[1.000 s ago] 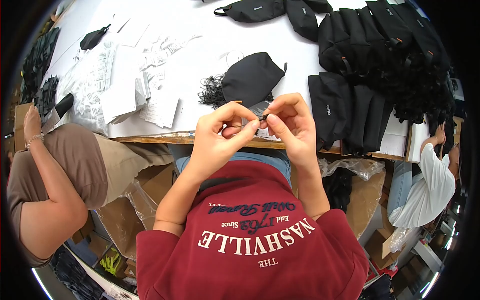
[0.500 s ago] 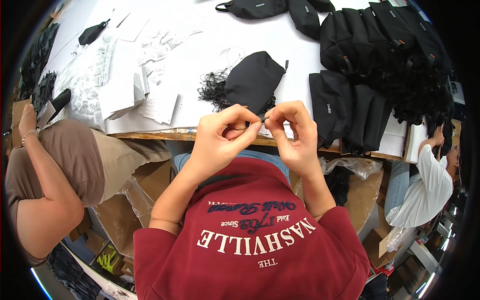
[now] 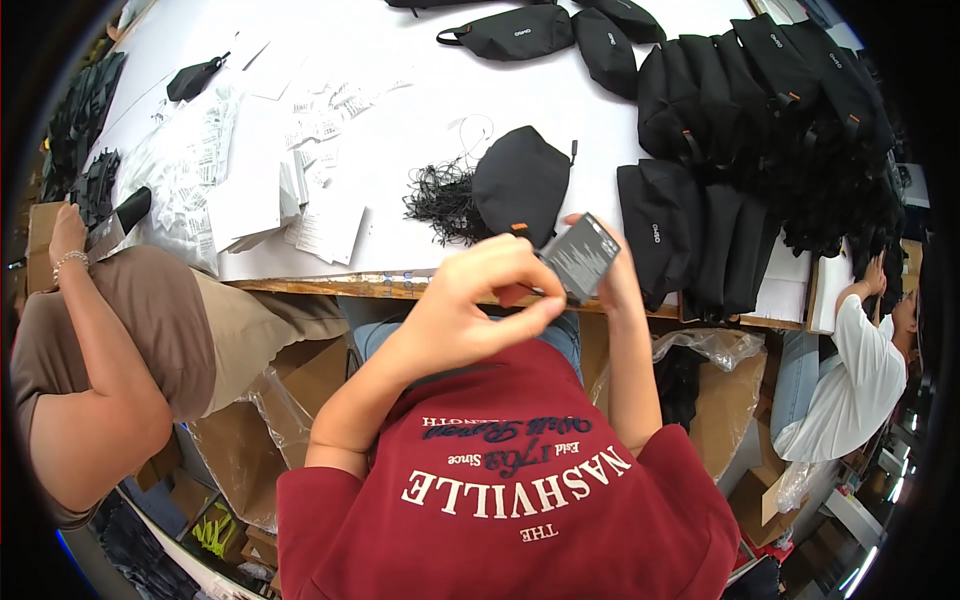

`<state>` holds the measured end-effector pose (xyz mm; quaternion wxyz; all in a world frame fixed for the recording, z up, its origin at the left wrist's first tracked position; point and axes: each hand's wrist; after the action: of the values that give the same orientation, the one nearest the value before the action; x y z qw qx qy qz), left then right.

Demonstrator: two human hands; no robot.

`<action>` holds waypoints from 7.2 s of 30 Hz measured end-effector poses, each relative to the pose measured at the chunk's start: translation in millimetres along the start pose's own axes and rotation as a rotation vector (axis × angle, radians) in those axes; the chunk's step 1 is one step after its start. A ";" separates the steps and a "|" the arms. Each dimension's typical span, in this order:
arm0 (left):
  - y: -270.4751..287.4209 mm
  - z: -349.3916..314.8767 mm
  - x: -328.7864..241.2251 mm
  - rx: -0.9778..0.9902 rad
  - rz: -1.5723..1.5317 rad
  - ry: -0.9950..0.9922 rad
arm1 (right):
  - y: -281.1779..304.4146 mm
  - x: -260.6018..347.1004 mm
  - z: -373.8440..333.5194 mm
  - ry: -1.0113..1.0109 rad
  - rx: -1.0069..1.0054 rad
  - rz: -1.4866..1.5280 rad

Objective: Attaching tags and organizing black zipper pouches on a production line.

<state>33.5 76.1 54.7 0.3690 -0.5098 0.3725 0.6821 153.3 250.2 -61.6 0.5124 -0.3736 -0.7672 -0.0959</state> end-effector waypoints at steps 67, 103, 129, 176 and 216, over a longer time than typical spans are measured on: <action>36.5 -63.2 -5.3 0.612 0.600 0.117 | -51.7 60.0 -56.5 0.509 0.528 -1.347; 64.8 -89.0 -3.1 0.443 0.390 0.396 | -67.2 -7.4 -24.1 -0.334 0.261 0.962; 64.2 -19.4 44.9 0.388 0.219 0.191 | -65.5 72.5 -56.8 0.426 0.857 -1.340; 54.3 -27.9 62.8 -0.530 -0.850 0.294 | -53.6 36.6 -89.4 0.504 0.151 -0.524; 72.9 -35.3 38.7 -0.485 -0.924 0.338 | -48.7 49.8 -48.7 -0.083 0.473 -0.031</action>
<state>-24.0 16.8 19.6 0.4370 -0.7934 -0.0041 0.4237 145.6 213.8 14.8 0.5523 -0.2351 -0.7942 0.0943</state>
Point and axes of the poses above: each hand's wrist, its own z-axis towards the middle knuckle, its own y-axis out of the back of the hand, x = y × z
